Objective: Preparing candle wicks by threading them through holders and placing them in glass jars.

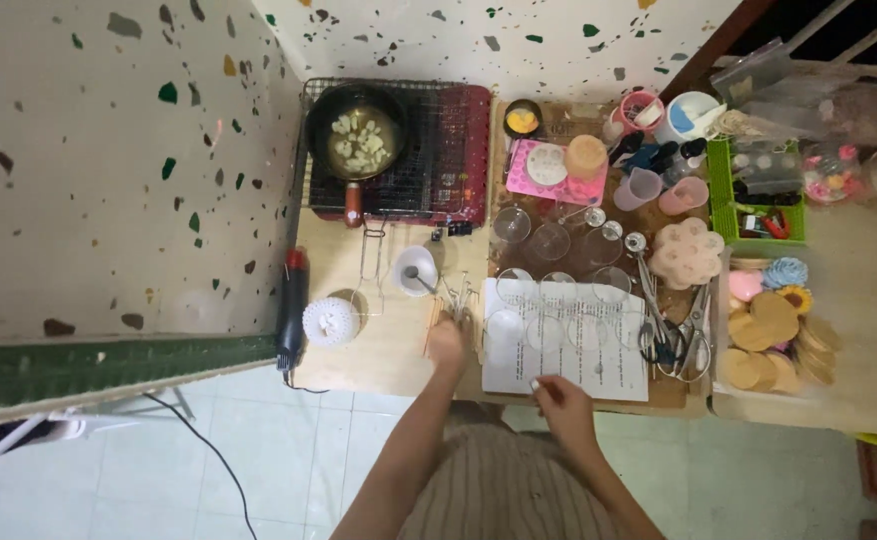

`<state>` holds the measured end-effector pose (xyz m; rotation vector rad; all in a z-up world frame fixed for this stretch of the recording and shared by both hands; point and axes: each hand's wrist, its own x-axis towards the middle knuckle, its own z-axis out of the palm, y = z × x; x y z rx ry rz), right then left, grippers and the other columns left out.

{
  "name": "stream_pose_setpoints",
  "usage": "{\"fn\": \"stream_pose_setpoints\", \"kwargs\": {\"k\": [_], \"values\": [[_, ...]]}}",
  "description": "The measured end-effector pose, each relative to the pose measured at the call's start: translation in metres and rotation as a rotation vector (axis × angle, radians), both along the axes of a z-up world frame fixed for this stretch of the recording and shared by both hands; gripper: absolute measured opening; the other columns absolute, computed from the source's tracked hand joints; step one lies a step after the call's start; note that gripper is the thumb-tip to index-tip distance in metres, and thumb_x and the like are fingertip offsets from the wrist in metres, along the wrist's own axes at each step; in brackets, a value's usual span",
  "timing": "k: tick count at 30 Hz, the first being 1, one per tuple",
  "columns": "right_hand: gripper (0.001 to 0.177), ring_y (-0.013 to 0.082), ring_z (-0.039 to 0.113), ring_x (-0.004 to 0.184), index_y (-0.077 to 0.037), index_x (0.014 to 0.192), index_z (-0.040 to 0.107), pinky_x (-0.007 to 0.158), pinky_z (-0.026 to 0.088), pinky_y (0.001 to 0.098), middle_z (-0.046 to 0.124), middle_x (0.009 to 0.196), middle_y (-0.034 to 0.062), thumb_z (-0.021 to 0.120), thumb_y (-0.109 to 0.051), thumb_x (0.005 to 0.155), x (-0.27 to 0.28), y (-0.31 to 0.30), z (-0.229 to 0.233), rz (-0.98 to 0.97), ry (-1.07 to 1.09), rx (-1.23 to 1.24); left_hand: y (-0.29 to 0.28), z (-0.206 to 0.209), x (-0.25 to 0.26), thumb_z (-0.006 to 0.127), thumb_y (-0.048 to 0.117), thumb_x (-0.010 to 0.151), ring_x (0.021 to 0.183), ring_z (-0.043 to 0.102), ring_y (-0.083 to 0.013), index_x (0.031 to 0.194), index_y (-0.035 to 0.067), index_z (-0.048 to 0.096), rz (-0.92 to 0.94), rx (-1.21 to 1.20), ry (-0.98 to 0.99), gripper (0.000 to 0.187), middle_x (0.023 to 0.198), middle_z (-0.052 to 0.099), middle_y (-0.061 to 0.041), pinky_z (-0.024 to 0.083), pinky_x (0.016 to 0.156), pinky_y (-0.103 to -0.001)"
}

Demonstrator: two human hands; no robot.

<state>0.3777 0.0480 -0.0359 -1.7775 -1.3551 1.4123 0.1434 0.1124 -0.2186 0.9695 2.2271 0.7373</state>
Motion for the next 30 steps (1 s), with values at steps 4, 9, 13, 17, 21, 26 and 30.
{"fn": "stream_pose_setpoints", "kwargs": {"k": [4, 9, 13, 17, 21, 26, 30], "values": [[0.023, 0.0133, 0.065, 0.061, 0.000, 0.105, 0.076, 0.057, 0.053, 0.0296, 0.078, 0.077, 0.0085, 0.070, -0.018, 0.092, 0.031, -0.029, -0.011, -0.104, -0.013, -0.052, 0.028, 0.016, 0.005, 0.068, 0.036, 0.092, 0.084, 0.072, -0.0405, 0.090, 0.000, 0.073, -0.122, -0.177, 0.206, 0.037, 0.090, 0.073, -0.024, 0.057, 0.074, -0.052], [0.024, 0.0145, 0.065, 0.062, -0.001, 0.107, 0.075, 0.058, 0.054, 0.0305, 0.078, 0.079, 0.0087, 0.070, -0.018, 0.091, 0.051, -0.036, -0.016, -0.190, -0.050, -0.096, 0.024, 0.012, -0.002, 0.068, 0.030, 0.090, 0.082, 0.072, -0.0406, 0.090, -0.002, 0.073, -0.068, -0.140, 0.179, 0.032, 0.087, 0.073, -0.024, 0.057, 0.073, -0.051], [0.022, 0.0142, 0.066, 0.062, -0.002, 0.106, 0.076, 0.059, 0.054, 0.0301, 0.079, 0.079, 0.0081, 0.070, -0.018, 0.092, 0.047, -0.029, -0.012, -0.166, -0.051, -0.094, 0.017, 0.060, -0.010, 0.064, 0.017, 0.090, 0.077, 0.069, -0.0428, 0.091, -0.001, 0.073, -0.055, 0.041, 0.162, 0.020, 0.082, 0.071, -0.025, 0.055, 0.071, -0.051], [0.021, 0.0129, 0.067, 0.063, -0.002, 0.103, 0.077, 0.059, 0.055, 0.0298, 0.079, 0.078, 0.0071, 0.070, -0.019, 0.092, 0.027, -0.015, -0.005, -0.092, -0.046, -0.086, 0.010, 0.083, -0.014, 0.063, 0.014, 0.089, 0.075, 0.069, -0.0432, 0.088, 0.000, 0.074, -0.036, 0.074, 0.143, 0.017, 0.080, 0.070, -0.024, 0.054, 0.069, -0.050], [0.020, 0.0093, 0.064, 0.066, -0.004, 0.105, 0.077, 0.059, 0.053, 0.0282, 0.075, 0.077, 0.0052, 0.071, -0.017, 0.092, 0.001, -0.001, 0.023, -0.003, -0.015, 0.036, -0.012, 0.139, -0.008, 0.064, 0.015, 0.090, 0.068, 0.069, -0.0330, 0.087, 0.001, 0.074, -0.021, 0.193, -0.035, 0.018, 0.075, 0.071, -0.019, 0.053, 0.065, -0.041], [0.022, 0.0073, 0.060, 0.069, -0.006, 0.111, 0.076, 0.061, 0.052, 0.0252, 0.073, 0.084, 0.0019, 0.071, -0.013, 0.092, -0.032, 0.044, 0.073, 0.017, 0.097, 0.171, -0.033, 0.220, -0.005, 0.065, 0.014, 0.094, 0.066, 0.060, -0.0144, 0.092, 0.000, 0.077, -0.215, 0.320, -0.499, 0.019, 0.077, 0.069, -0.011, 0.047, 0.062, -0.030], [0.032, 0.0046, 0.059, 0.075, -0.009, 0.124, 0.069, 0.065, 0.050, 0.0225, 0.070, 0.092, 0.0000, 0.068, -0.011, 0.092, -0.049, 0.080, 0.142, 0.010, 0.433, 0.158, -0.034, 0.257, -0.009, 0.063, 0.015, 0.096, 0.072, 0.060, -0.0064, 0.099, 0.004, 0.075, -0.330, 0.211, -0.920, 0.017, 0.088, 0.073, 0.000, 0.047, 0.063, -0.023]]}}
